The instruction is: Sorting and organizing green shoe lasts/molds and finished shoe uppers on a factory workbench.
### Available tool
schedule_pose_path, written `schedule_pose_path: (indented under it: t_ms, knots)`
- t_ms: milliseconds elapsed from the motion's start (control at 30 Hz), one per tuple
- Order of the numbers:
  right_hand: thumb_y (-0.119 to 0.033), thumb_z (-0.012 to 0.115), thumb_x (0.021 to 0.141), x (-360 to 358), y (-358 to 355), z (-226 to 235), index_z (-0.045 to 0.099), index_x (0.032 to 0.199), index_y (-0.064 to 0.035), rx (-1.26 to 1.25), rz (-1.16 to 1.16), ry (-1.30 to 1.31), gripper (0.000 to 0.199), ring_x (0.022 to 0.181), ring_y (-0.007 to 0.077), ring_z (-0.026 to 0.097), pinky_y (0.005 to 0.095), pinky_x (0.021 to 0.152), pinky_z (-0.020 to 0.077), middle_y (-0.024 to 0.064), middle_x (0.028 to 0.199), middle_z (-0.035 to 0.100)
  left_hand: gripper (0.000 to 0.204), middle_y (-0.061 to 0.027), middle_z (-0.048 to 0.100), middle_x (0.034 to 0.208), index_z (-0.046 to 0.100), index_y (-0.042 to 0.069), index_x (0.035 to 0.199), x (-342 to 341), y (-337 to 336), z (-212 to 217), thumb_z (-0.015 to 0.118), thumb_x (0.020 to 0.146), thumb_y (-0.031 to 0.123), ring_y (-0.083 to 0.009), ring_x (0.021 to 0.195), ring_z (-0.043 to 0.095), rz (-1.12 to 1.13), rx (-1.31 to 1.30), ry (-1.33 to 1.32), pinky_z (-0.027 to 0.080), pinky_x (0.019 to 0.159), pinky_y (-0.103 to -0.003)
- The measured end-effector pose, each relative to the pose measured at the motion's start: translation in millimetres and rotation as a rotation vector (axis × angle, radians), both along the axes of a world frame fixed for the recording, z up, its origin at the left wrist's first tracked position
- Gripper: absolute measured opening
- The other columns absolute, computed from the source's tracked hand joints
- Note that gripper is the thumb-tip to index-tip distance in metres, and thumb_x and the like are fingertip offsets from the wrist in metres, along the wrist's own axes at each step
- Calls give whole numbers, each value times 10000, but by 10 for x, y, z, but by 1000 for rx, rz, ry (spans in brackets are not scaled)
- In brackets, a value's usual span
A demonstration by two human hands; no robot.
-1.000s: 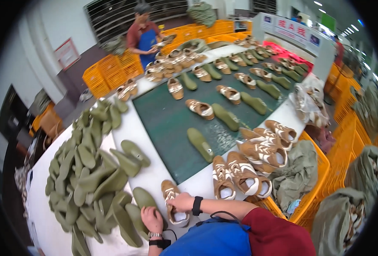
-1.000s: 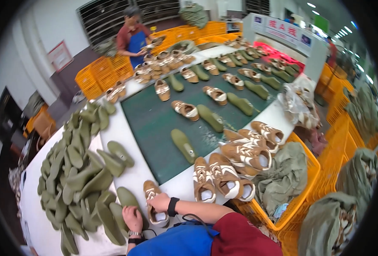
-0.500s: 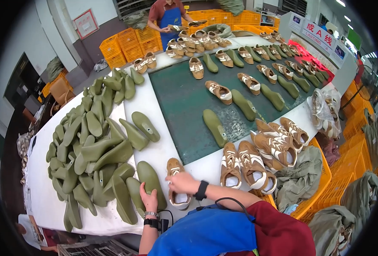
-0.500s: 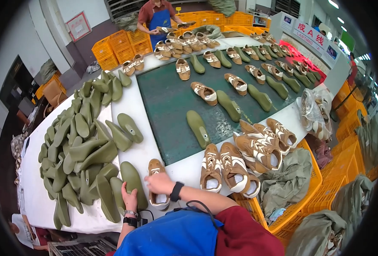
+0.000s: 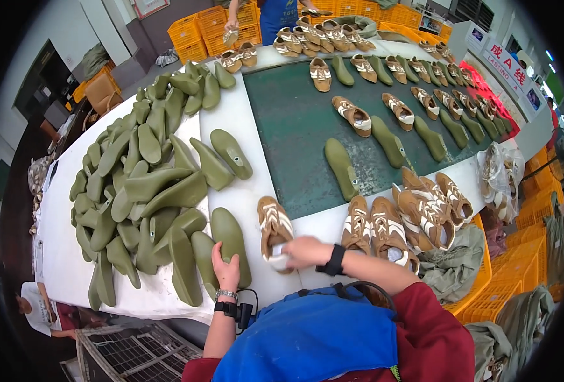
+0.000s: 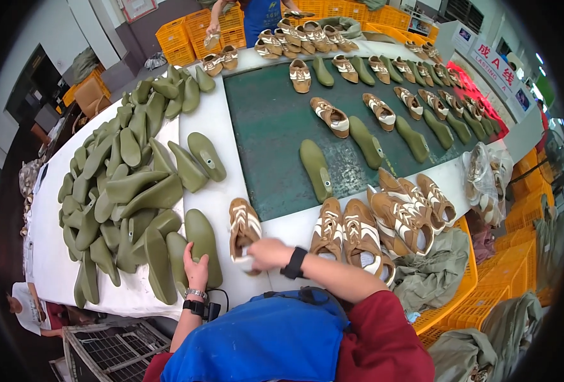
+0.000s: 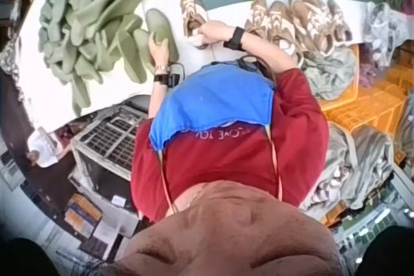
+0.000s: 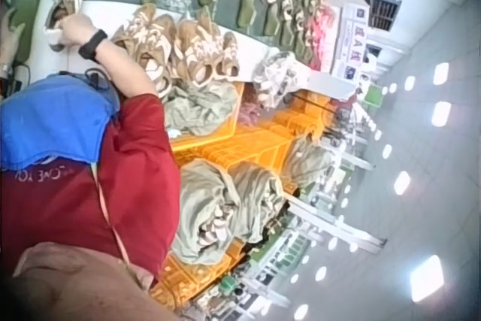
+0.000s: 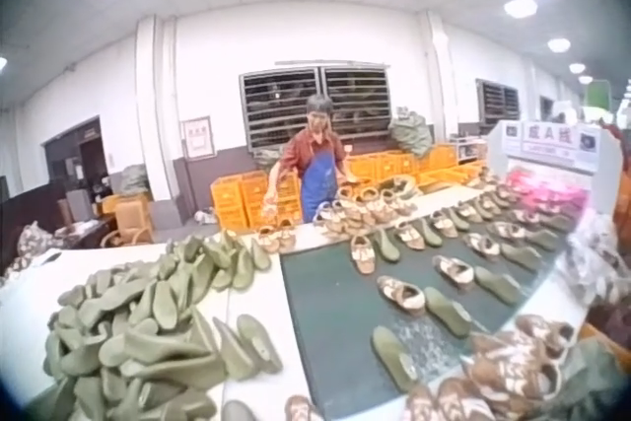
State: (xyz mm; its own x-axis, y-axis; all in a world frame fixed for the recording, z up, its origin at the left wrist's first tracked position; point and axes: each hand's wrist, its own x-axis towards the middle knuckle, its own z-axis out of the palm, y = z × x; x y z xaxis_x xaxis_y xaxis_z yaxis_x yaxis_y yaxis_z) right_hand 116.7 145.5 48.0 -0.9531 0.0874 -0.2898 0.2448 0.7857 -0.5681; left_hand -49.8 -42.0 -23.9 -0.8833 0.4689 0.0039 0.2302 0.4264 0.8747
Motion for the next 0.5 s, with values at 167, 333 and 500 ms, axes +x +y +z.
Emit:
schedule_pose_path:
  t_ms: [167,333,500]
  knots:
    - [-240,661,692,-65,1192,599,631,965,-48,0,-169,51,336,779,296,634,361,708,496,153,819,649,536,-189,452,1236,446,2,1199,-39,19,-65,606,689,46,-333,1155,430,-8,-24,4,328,999,-366]
    - [-194,659,682,-297,2253,635,630,978,-42,246,-387,86,334,863,322,619,379,781,482,172,903,645,532,-197,441,1249,442,-11,1195,-6,76,75,601,689,33,-336,1175,415,2,-29,7,315,1011,-368]
    - [-60,576,716,-672,2942,-68,635,1006,-93,328,-588,30,298,954,319,594,386,830,471,160,996,629,535,-199,436,1258,444,-10,1193,-6,61,26,603,682,22,-338,1183,410,12,-48,3,306,1019,-373]
